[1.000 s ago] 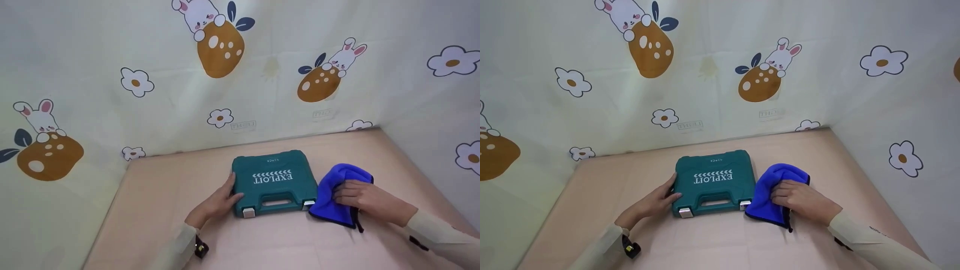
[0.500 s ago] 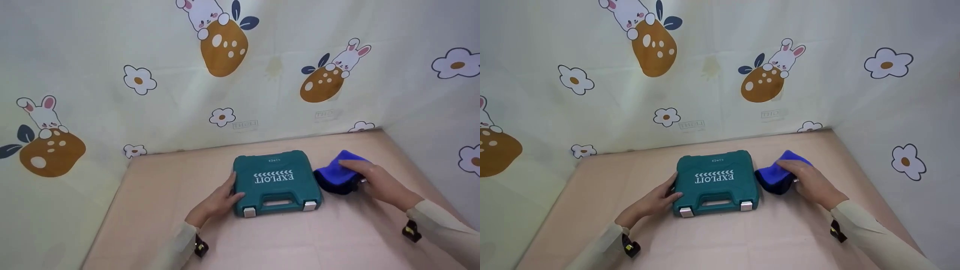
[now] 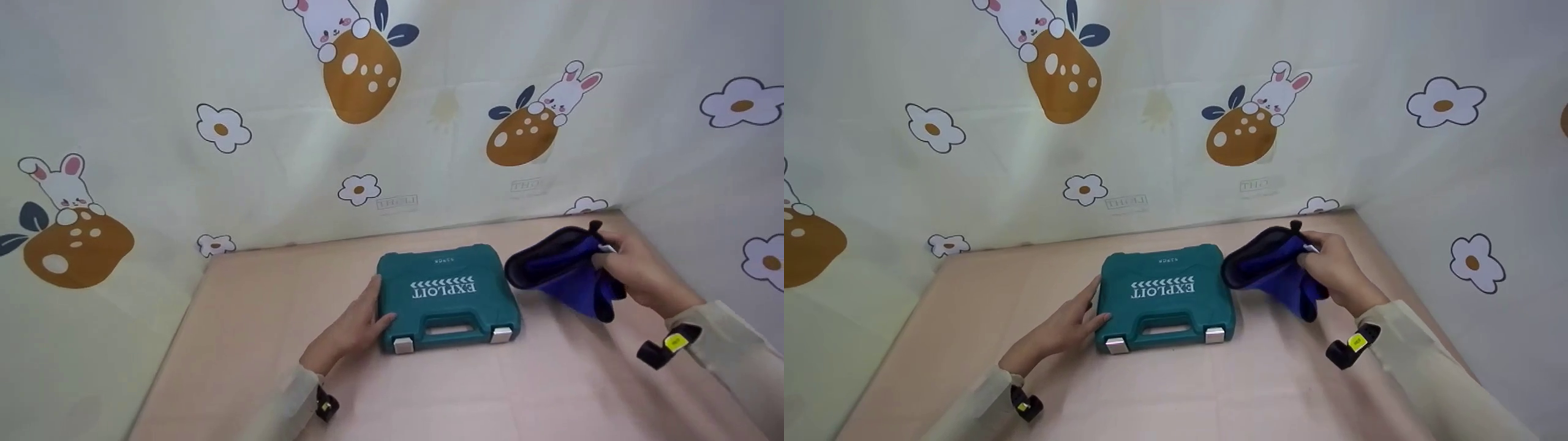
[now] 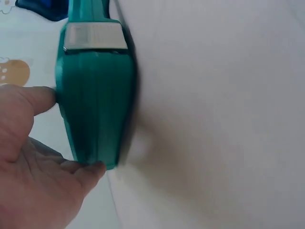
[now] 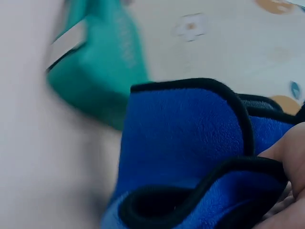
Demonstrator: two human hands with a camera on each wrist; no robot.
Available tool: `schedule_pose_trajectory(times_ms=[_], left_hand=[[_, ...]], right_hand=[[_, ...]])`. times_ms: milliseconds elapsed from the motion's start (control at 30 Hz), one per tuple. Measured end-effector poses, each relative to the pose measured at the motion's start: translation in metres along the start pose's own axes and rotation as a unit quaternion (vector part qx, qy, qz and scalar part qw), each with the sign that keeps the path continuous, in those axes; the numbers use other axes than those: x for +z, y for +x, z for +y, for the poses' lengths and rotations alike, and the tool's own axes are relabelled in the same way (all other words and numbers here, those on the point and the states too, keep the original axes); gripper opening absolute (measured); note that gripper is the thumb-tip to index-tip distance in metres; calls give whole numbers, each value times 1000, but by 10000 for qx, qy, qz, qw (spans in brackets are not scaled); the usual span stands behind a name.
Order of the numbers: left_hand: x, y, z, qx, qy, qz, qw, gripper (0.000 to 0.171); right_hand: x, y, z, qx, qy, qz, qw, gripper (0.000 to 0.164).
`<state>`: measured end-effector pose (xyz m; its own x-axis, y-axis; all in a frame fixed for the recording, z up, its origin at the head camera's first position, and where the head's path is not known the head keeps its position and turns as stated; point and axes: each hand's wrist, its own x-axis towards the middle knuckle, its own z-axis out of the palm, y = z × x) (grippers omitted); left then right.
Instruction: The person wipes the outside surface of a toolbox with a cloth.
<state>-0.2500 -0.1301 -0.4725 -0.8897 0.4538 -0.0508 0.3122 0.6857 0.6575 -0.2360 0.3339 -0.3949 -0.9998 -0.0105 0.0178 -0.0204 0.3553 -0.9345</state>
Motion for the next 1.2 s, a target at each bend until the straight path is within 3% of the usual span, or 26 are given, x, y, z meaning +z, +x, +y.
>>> schedule_pose_trajectory(times_ms=[133, 267, 467, 567, 667, 833, 1067, 1200], left_hand=[[0, -4, 11, 44, 195, 218, 9996, 82], [-2, -9, 23, 58, 138, 407, 9991, 76], [-7, -15, 51, 52, -511, 412, 9978, 67], [-8, -13, 68, 193, -1062, 362, 9935, 64], [-8, -5, 88, 322, -1831, 241, 9823, 64], [-3, 20, 116, 306, -2991, 108, 9537, 74], [13, 54, 144, -369, -4001, 184, 9156, 95], [25, 65, 153, -320, -4379, 424, 8975, 92]], right_hand=[[-2, -2, -13, 416, 1296, -92, 9907, 23], [3, -4, -22, 615, 2038, -215, 9768, 24], [19, -5, -38, 714, 2756, -245, 9583, 22], [33, -4, -45, 600, 2882, -249, 9554, 19], [50, -3, -53, 444, 2859, -239, 9569, 24], [85, 5, -63, 319, 2736, -86, 9613, 44], [145, 12, -64, -103, 2440, 76, 9697, 59], [172, 11, -63, -424, 1926, 21, 9803, 50]])
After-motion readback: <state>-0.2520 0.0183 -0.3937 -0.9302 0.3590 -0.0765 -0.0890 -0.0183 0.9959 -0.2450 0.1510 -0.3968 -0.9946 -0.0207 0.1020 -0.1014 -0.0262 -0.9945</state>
